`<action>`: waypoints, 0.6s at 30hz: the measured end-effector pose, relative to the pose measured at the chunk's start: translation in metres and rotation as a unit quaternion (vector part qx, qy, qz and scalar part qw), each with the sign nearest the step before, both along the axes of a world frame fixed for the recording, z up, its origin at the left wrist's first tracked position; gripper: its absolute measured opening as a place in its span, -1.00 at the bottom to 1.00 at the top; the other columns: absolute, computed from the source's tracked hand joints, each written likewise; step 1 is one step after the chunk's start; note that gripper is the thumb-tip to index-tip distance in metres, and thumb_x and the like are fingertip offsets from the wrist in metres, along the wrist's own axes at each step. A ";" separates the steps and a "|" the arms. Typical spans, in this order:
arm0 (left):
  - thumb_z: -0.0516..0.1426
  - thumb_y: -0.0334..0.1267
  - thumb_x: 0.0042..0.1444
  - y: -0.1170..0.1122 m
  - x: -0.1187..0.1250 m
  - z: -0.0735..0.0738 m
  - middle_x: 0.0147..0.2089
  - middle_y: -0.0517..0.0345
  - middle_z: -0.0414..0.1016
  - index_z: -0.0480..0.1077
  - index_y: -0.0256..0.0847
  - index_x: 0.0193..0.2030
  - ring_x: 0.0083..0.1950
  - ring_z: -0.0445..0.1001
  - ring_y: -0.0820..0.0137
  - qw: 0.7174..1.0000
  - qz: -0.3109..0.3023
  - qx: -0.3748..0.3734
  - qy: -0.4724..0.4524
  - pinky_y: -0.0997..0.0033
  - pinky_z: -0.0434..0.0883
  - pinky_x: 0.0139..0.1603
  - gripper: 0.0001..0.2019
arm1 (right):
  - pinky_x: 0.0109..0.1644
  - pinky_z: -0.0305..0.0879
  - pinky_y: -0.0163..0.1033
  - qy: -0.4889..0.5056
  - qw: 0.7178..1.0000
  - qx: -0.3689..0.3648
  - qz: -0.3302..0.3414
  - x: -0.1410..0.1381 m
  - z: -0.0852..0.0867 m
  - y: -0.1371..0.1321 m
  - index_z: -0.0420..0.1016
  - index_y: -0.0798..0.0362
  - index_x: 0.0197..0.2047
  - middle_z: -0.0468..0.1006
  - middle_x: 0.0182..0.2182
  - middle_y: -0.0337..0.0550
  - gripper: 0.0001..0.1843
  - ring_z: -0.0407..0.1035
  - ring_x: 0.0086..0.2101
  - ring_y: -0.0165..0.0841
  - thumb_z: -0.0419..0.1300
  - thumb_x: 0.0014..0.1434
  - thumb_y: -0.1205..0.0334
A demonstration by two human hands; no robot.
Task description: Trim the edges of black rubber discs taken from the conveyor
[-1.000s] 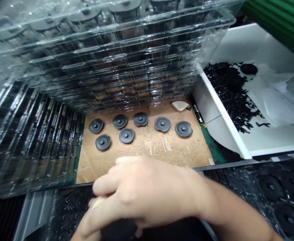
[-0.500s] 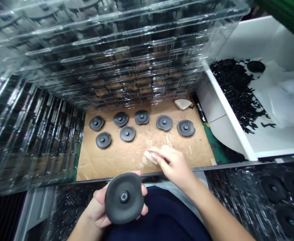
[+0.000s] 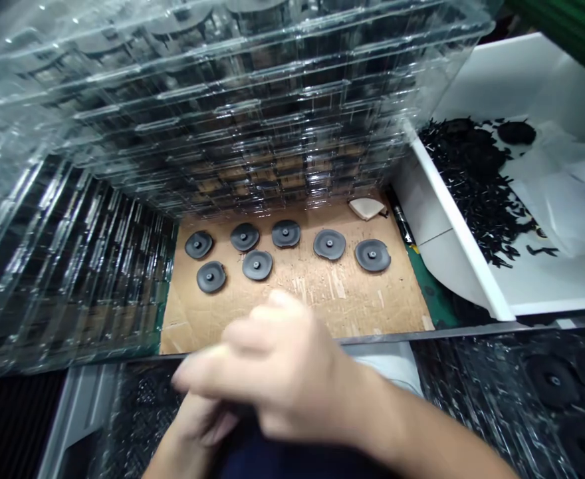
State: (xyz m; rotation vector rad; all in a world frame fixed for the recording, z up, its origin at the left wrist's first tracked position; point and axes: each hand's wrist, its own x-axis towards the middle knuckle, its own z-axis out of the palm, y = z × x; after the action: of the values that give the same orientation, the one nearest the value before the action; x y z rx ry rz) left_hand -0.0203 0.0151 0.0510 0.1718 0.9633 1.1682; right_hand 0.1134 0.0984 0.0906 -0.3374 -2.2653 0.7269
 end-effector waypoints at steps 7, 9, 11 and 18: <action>0.34 -0.03 -0.31 -0.002 -0.011 0.007 -0.03 0.05 0.55 0.48 -0.09 -0.04 -0.14 0.55 0.28 0.997 0.051 0.026 -0.043 0.32 0.41 0.03 -0.41 | -0.20 0.32 -0.29 -0.091 0.952 -0.209 -0.206 0.022 -0.077 0.004 0.50 0.05 -0.06 0.56 -0.27 -0.14 -0.75 0.42 -0.28 -0.39 0.04 0.27 0.30; 0.34 -0.03 -0.32 -0.003 -0.013 0.006 0.00 0.07 0.53 0.48 -0.07 -0.04 -0.11 0.54 0.26 0.997 0.054 0.021 -0.053 0.32 0.41 0.02 -0.41 | -0.26 0.34 -0.29 -0.106 0.953 -0.213 -0.190 0.024 -0.098 -0.006 0.54 0.05 -0.11 0.58 -0.34 -0.17 -0.76 0.43 -0.35 -0.39 0.05 0.25 0.32; 0.34 -0.03 -0.33 -0.002 -0.013 0.005 0.00 0.12 0.52 0.47 -0.04 -0.04 -0.09 0.53 0.26 0.997 0.054 0.012 -0.054 0.34 0.41 0.02 -0.41 | -0.30 0.35 -0.30 -0.112 0.952 -0.219 -0.183 0.023 -0.103 -0.011 0.56 0.04 -0.16 0.58 -0.38 -0.19 -0.77 0.44 -0.38 -0.39 0.07 0.23 0.32; 0.39 -0.17 -0.29 0.001 -0.006 0.003 -0.05 0.12 0.54 0.46 -0.09 -0.03 -0.07 0.50 0.33 0.997 0.069 0.032 -0.018 0.47 0.41 -0.01 -0.42 | -0.22 0.35 -0.31 0.022 0.967 -0.137 -0.214 -0.004 -0.016 -0.017 0.46 0.12 -0.06 0.57 -0.22 -0.09 -0.76 0.44 -0.28 -0.39 0.04 0.26 0.35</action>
State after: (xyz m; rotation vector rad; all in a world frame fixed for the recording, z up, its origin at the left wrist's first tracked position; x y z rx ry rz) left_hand -0.0266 0.0159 0.0541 0.1357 0.9173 1.3264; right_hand 0.1099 0.0815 0.0750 -0.9020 -1.9524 0.8011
